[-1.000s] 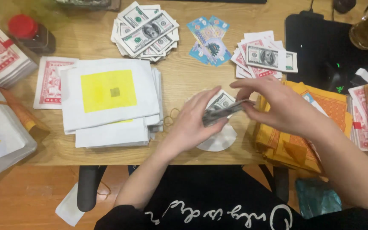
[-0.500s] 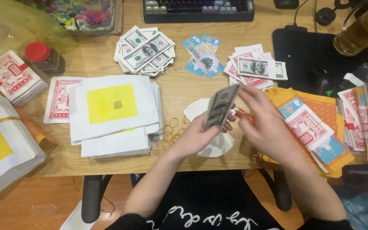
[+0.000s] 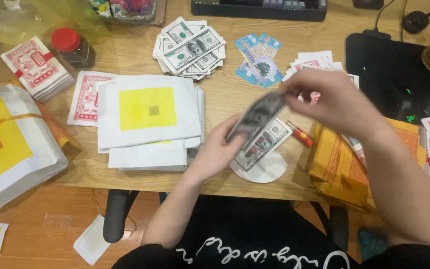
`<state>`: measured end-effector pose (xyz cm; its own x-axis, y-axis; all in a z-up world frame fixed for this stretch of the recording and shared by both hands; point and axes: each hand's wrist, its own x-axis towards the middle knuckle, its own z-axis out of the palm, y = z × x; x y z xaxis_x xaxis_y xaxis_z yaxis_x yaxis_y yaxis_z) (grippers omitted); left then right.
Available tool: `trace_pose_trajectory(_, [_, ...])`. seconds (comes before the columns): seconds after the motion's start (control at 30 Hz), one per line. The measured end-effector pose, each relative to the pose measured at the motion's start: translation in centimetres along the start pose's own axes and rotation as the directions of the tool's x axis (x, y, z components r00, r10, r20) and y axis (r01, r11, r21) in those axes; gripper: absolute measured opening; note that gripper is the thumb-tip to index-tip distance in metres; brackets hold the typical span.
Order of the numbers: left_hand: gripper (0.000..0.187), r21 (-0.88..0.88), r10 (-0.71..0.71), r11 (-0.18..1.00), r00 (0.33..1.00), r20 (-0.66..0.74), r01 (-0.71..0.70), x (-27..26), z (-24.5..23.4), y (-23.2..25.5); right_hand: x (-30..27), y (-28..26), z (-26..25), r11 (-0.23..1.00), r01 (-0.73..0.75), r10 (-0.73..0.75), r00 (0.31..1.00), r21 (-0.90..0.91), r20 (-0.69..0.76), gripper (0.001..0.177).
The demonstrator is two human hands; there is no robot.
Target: The person counts stacks of paper money on a wooden table. They pick up bundles, fan them out to inspect, and place them into separate piles. The person also handles rubber bands and white paper inserts during the process.
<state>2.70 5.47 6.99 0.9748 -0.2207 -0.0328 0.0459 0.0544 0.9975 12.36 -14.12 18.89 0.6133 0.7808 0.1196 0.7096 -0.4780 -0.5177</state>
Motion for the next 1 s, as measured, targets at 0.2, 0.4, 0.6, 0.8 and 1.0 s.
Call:
trace_pose_trajectory(0.2, [0.037, -0.433, 0.015, 0.895, 0.975, -0.222, -0.112, -1.6, -1.6, -0.9, 8.3, 6.3, 0.3, 0.762, -0.194, 0.478, 0.812, 0.617, -0.335, 0.006])
trace_pose_trajectory(0.4, [0.033, -0.252, 0.129, 0.965, 0.964, 0.231, -0.069, -1.7, -0.1, -3.1, 16.4, 11.6, 3.0, 0.701, -0.203, 0.454, 0.866, 0.684, -0.208, 0.010])
trace_pose_trajectory(0.6, [0.032, -0.348, -0.020, 0.921, 0.912, 0.410, 0.177, -1.4, 0.3, -2.1, 22.8, 13.2, 4.9, 0.784, -0.289, 0.341, 0.940, 0.550, 0.009, 0.014])
trace_pose_trajectory(0.8, [0.026, 0.115, 0.230, 0.962, 0.962, 0.149, -0.248, -0.9, 1.6, -4.6, 26.9, 14.7, 8.6, 0.697, -0.389, 0.316, 0.921, 0.602, 0.228, 0.014])
trace_pose_trajectory(1.0, [0.019, 0.490, 0.536, 0.717, 0.842, 0.069, -0.496, -0.2, 2.3, -6.2, 28.2, 15.9, 10.1, 0.756, -0.493, 0.402, 0.869, 0.430, 0.289, 0.014])
